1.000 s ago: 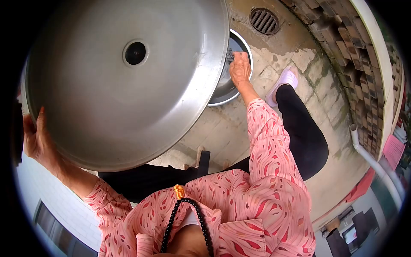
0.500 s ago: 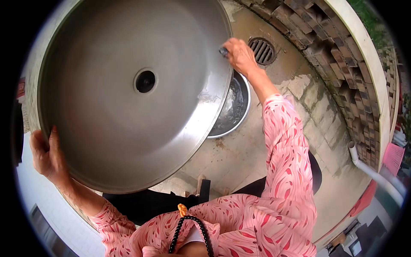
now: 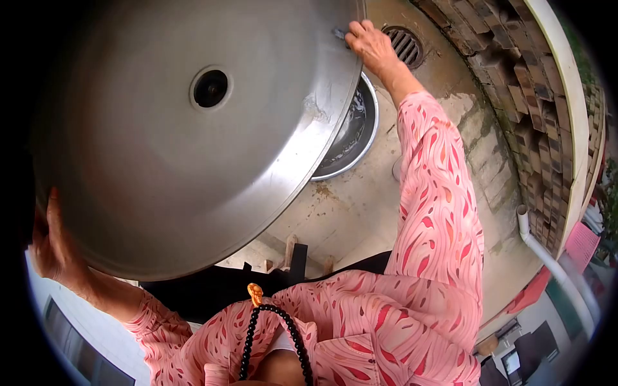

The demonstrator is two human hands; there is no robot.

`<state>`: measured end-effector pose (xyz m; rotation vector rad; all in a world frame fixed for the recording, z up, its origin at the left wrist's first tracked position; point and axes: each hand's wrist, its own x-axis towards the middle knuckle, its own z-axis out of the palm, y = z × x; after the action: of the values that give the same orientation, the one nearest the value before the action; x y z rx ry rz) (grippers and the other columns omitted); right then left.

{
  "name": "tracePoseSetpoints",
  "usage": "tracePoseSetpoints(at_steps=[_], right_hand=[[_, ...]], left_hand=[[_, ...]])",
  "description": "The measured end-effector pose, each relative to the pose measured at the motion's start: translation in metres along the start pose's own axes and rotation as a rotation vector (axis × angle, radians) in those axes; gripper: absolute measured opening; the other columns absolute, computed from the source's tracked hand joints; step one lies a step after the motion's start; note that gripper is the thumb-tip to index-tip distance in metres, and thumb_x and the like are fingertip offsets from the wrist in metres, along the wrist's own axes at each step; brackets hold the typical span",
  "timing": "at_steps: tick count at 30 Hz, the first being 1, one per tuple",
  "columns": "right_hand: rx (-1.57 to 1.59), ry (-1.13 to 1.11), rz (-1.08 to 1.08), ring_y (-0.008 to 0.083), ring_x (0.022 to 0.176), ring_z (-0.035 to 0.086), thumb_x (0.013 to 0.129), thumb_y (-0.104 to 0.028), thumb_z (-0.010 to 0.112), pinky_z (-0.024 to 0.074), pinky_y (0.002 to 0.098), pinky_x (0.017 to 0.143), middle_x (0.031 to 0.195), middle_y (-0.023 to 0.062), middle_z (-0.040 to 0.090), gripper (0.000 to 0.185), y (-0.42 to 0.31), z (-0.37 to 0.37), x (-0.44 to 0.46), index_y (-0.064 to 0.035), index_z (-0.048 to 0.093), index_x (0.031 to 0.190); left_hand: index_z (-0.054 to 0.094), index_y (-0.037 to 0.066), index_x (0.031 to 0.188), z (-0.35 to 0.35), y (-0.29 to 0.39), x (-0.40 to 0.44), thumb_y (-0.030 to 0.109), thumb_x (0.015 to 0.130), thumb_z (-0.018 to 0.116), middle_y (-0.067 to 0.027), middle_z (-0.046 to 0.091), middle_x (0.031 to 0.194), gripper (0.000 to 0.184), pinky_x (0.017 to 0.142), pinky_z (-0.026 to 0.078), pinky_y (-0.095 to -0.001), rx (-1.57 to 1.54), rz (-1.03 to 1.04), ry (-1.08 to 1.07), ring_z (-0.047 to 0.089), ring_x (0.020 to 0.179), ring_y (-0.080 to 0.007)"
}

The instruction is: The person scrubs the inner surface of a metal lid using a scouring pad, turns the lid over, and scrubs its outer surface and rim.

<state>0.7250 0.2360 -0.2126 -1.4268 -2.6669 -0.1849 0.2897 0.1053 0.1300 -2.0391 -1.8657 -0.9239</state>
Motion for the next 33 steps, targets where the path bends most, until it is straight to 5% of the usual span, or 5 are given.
tracePoseSetpoints(at_steps=[7, 13, 21, 28, 33], right_hand=[[0.416, 0.003, 0.382, 0.0288, 0.090, 0.055, 0.069, 0.000, 0.060, 0.0531, 0.0385, 0.071, 0.090, 0.0077, 0.053, 0.012, -0.184, 0.037, -0.136, -0.0079, 0.058, 0.078], [0.960, -0.152, 0.474, 0.0297, 0.097, 0.057, 0.072, 0.004, 0.064, 0.0516, 0.0394, 0.081, 0.099, 0.0074, 0.058, 0.026, -0.335, -0.015, -0.138, -0.0099, 0.066, 0.094], [0.502, -0.147, 0.427, 0.0315, 0.096, 0.055, 0.076, 0.001, 0.061, 0.0490, 0.0403, 0.081, 0.106, 0.0089, 0.058, 0.029, -0.256, 0.013, -0.161, -0.0079, 0.066, 0.103], [1.262, 0.036, 0.521, 0.0343, 0.101, 0.052, 0.077, 0.001, 0.065, 0.0473, 0.0402, 0.086, 0.111, 0.0131, 0.055, 0.031, -0.430, -0.111, -0.094, 0.0002, 0.060, 0.108], [1.539, 0.150, 0.386, 0.0310, 0.105, 0.054, 0.085, -0.002, 0.061, 0.0443, 0.0369, 0.091, 0.114, 0.0126, 0.054, 0.030, -0.440, -0.155, -0.084, -0.0005, 0.058, 0.115]], left_hand=[[0.059, 0.004, 0.086, 0.008, -0.005, -0.002, 0.004, 0.080, 0.070, -0.0048, 0.059, 0.073, 0.013, 0.062, 0.046, -0.0272, -0.055, -0.035, -0.038, 0.058, 0.068, -0.0131], [0.056, 0.005, 0.083, 0.017, -0.014, 0.000, 0.003, 0.079, 0.068, -0.0025, 0.055, 0.073, 0.013, 0.063, 0.044, -0.0262, -0.127, -0.018, -0.052, 0.054, 0.069, -0.0116], [0.053, 0.005, 0.080, 0.036, -0.030, -0.007, 0.002, 0.077, 0.064, 0.0006, 0.049, 0.073, 0.013, 0.064, 0.042, -0.0248, -0.227, -0.017, -0.068, 0.049, 0.070, -0.0095], [0.049, 0.006, 0.076, 0.037, -0.033, -0.016, 0.001, 0.075, 0.062, 0.0033, 0.044, 0.073, 0.013, 0.065, 0.040, -0.0235, -0.297, -0.011, -0.045, 0.044, 0.071, -0.0077], [0.048, 0.003, 0.071, 0.042, -0.034, -0.027, 0.000, 0.073, 0.061, 0.0025, 0.043, 0.067, 0.013, 0.059, 0.039, -0.0257, -0.162, -0.054, -0.046, 0.044, 0.065, -0.0091]])
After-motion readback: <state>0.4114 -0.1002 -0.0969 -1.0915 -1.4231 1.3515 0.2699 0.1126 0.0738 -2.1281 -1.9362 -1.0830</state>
